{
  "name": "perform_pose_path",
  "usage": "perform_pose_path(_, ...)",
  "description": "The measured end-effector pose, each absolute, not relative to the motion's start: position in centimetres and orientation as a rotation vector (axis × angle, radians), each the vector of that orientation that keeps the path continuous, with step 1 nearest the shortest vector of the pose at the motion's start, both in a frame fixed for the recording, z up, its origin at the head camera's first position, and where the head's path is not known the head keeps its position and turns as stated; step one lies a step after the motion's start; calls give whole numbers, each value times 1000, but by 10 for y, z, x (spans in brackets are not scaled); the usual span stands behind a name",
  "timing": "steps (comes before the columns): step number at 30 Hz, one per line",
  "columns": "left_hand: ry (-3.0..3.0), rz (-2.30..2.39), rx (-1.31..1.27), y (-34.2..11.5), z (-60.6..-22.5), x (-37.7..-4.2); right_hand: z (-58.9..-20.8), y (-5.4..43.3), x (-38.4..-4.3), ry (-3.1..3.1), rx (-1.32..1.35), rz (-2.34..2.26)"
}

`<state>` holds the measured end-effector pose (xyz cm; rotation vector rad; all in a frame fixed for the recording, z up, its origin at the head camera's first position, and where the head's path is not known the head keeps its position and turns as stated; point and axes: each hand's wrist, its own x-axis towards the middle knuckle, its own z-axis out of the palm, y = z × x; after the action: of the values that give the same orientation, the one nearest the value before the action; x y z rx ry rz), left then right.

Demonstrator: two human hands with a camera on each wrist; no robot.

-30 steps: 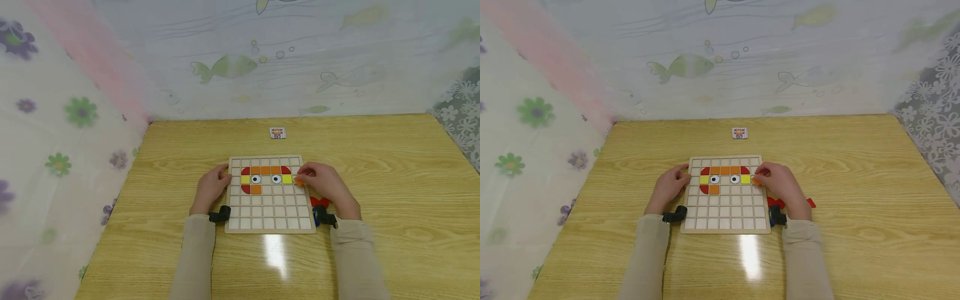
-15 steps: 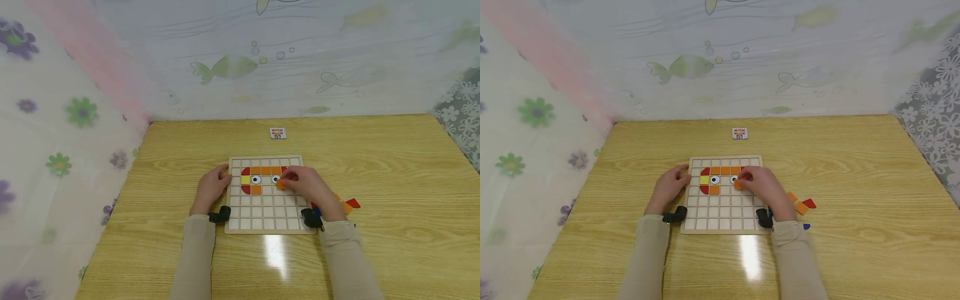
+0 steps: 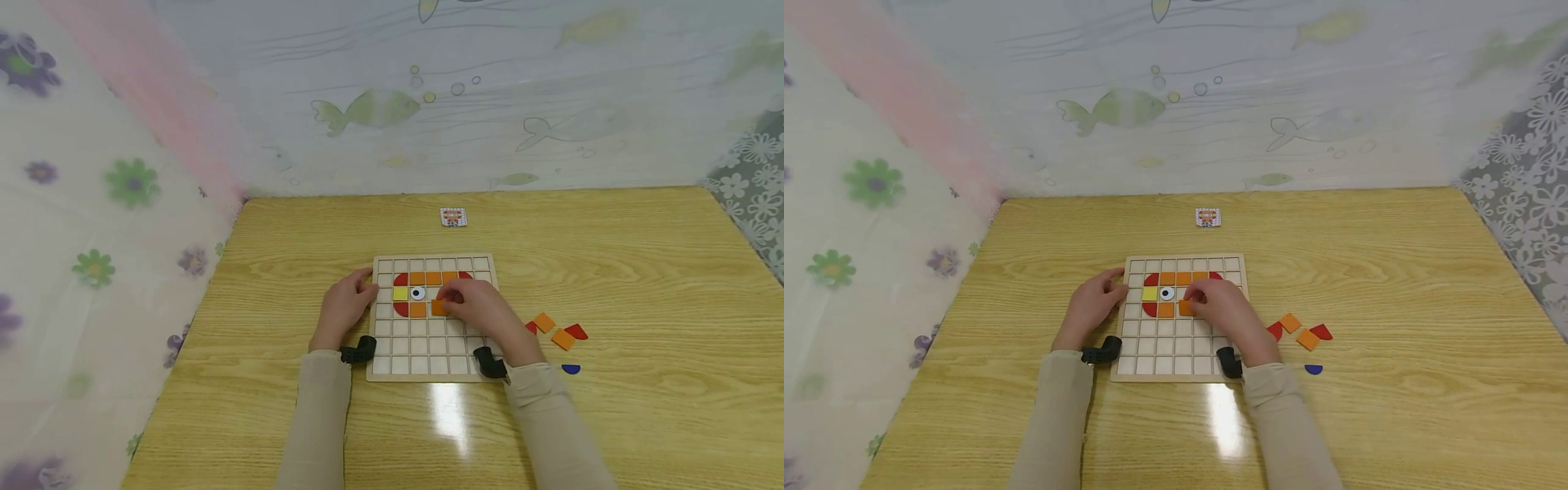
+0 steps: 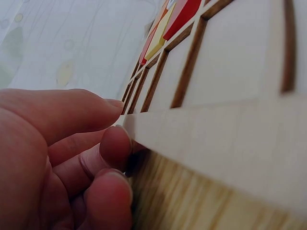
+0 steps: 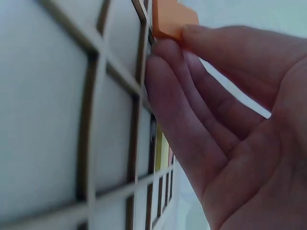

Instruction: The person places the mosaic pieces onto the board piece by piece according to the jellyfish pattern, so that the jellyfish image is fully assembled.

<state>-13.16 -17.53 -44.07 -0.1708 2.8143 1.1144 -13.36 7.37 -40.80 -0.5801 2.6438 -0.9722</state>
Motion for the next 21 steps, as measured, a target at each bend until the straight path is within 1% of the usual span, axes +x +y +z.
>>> perform_pose_path(11, 2815, 1114, -171, -175, -439, -131, -412, 64, -131, 2693, -523, -952)
perform_pose_path(21, 2810, 1116, -181, -174, -438, -131, -415, 60, -131, 2732, -572, -894)
